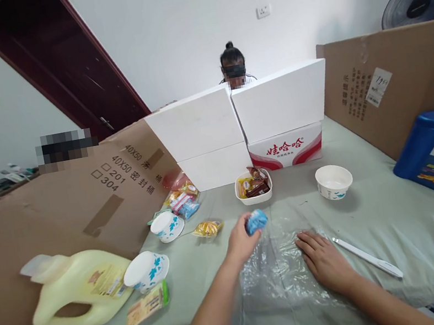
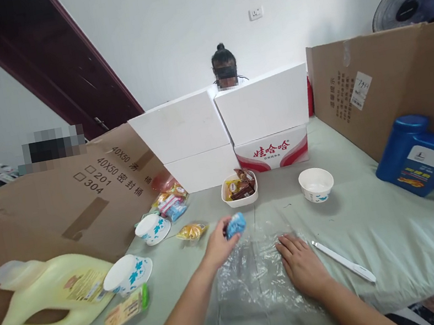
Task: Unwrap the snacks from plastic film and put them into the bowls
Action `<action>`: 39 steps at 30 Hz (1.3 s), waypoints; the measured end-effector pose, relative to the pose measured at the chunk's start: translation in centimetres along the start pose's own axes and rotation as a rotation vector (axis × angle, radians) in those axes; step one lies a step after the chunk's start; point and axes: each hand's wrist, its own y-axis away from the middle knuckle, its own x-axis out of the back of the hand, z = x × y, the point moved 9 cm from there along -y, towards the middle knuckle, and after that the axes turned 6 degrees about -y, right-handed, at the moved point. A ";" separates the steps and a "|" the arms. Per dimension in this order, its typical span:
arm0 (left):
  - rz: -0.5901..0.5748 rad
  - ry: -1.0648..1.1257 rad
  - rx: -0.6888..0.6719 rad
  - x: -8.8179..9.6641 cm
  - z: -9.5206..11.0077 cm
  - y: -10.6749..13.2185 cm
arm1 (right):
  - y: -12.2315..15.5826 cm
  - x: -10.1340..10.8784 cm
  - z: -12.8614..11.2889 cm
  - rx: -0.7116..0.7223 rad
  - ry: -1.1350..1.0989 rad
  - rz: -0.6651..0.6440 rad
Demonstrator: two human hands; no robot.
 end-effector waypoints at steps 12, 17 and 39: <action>0.180 -0.071 -0.376 2.3 9.3 -9.2 | 0.1 -0.1 0.2 0.010 0.002 0.016; -0.312 0.060 -0.855 -4.8 13.5 7.5 | 0.2 -0.3 0.4 0.004 0.081 0.000; -0.409 -0.193 -0.559 -0.7 0.5 17.4 | 7.7 5.5 -1.7 0.084 -0.333 -0.334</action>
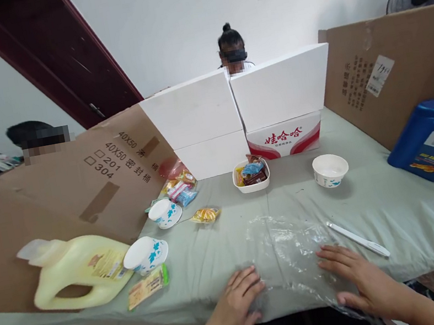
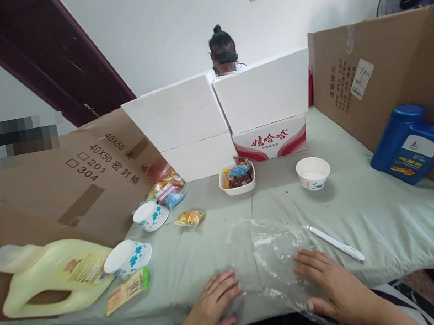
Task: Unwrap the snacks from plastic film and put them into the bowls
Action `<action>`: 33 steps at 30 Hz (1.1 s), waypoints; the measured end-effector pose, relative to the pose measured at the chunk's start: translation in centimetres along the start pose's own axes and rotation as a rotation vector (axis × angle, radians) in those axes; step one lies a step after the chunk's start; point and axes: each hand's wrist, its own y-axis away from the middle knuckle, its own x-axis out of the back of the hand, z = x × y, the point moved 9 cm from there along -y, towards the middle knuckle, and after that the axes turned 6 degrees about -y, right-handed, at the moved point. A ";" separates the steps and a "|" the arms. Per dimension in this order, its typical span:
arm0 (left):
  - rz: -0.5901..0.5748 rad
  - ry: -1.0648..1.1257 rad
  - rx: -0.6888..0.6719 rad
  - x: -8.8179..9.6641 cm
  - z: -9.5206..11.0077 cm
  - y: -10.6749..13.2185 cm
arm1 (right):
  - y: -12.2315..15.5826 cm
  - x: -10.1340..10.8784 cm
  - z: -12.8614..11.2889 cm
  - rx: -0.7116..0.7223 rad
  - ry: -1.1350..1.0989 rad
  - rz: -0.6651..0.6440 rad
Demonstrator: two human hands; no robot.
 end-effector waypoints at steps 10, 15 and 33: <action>0.092 0.394 0.422 0.6 -4.2 -0.5 | 1.4 -1.0 0.7 -0.004 -0.023 -0.077; 0.061 0.288 0.378 1.5 -3.8 -2.6 | -0.9 -0.1 2.7 -0.150 -0.001 0.056; -0.058 0.555 0.473 -0.2 -5.1 -3.7 | 0.2 -0.5 -3.3 0.144 -0.096 -0.126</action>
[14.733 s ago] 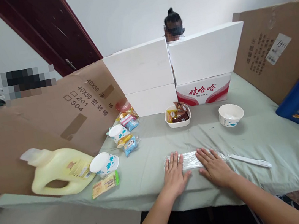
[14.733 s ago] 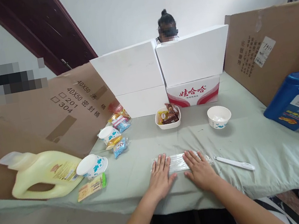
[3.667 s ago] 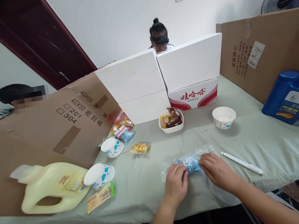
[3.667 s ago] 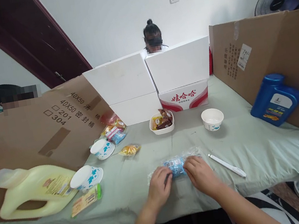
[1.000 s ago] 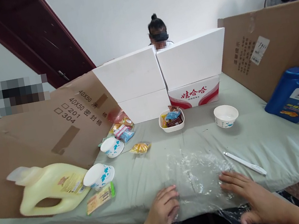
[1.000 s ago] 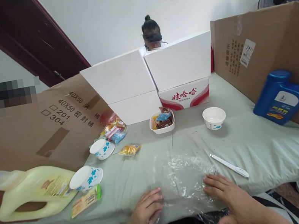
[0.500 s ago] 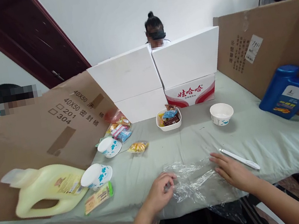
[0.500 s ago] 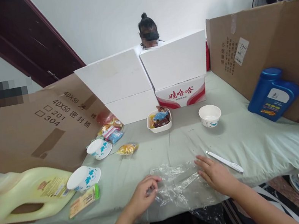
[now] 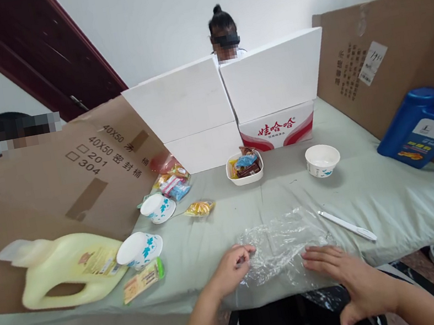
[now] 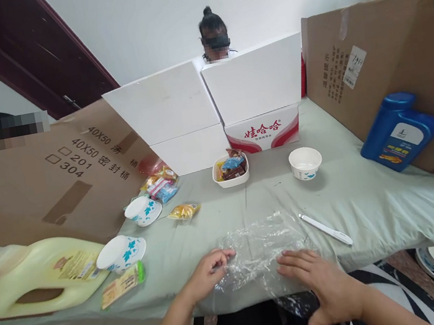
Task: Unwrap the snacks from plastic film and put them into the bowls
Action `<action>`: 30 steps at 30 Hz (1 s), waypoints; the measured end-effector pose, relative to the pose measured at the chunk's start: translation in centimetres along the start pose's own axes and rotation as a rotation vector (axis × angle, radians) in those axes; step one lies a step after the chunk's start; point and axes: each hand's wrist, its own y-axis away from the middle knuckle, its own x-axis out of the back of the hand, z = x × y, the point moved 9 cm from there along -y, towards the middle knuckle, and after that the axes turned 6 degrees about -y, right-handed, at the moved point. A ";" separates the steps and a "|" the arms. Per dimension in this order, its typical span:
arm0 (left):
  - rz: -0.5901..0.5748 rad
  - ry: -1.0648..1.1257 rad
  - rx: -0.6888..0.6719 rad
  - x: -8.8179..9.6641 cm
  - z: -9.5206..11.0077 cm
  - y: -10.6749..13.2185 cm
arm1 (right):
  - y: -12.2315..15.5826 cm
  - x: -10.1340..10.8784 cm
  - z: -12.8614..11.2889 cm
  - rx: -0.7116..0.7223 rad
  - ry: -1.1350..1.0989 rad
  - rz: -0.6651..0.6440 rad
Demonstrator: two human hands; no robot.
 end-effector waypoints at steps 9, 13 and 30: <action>0.070 0.169 0.070 1.2 -2.1 -1.2 | 1.5 -0.3 4.1 -0.229 -0.171 0.248; 0.161 0.332 0.250 1.1 -4.3 -1.6 | 1.9 0.7 8.7 -0.635 -0.367 0.498; 0.343 -0.111 0.352 1.2 -4.6 -1.3 | 1.0 2.1 9.0 -0.590 0.281 0.593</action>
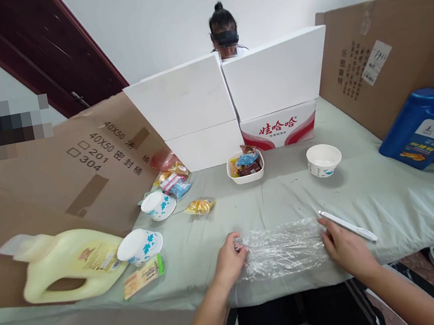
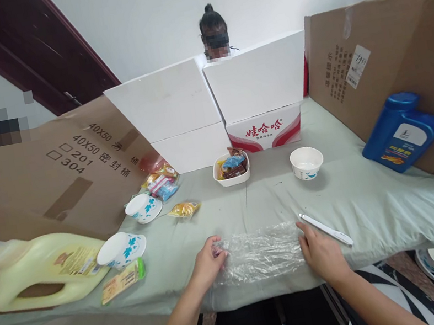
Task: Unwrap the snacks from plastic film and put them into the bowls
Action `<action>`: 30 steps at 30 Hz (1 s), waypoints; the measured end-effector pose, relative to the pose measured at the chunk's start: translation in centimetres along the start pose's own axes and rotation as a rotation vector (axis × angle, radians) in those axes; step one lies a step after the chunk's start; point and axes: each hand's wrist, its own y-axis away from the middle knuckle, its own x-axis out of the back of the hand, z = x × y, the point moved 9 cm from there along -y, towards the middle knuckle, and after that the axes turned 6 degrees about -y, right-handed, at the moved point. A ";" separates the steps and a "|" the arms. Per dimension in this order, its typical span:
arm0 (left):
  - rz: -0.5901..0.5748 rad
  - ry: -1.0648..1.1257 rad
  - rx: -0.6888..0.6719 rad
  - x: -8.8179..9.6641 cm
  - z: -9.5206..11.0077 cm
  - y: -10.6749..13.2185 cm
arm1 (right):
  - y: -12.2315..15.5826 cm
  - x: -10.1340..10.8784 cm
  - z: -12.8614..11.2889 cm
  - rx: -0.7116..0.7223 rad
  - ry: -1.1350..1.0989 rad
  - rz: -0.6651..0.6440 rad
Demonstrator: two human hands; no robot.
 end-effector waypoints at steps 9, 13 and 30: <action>0.420 -0.458 -0.585 -0.1 8.1 4.7 | 0.3 2.0 -3.3 0.230 0.178 0.148; 0.180 -0.510 -0.796 -5.0 10.2 5.6 | 0.2 1.7 -6.7 0.394 0.158 0.108; 0.439 -0.558 -0.345 4.4 0.8 1.2 | -0.4 0.4 -4.0 0.336 0.175 0.052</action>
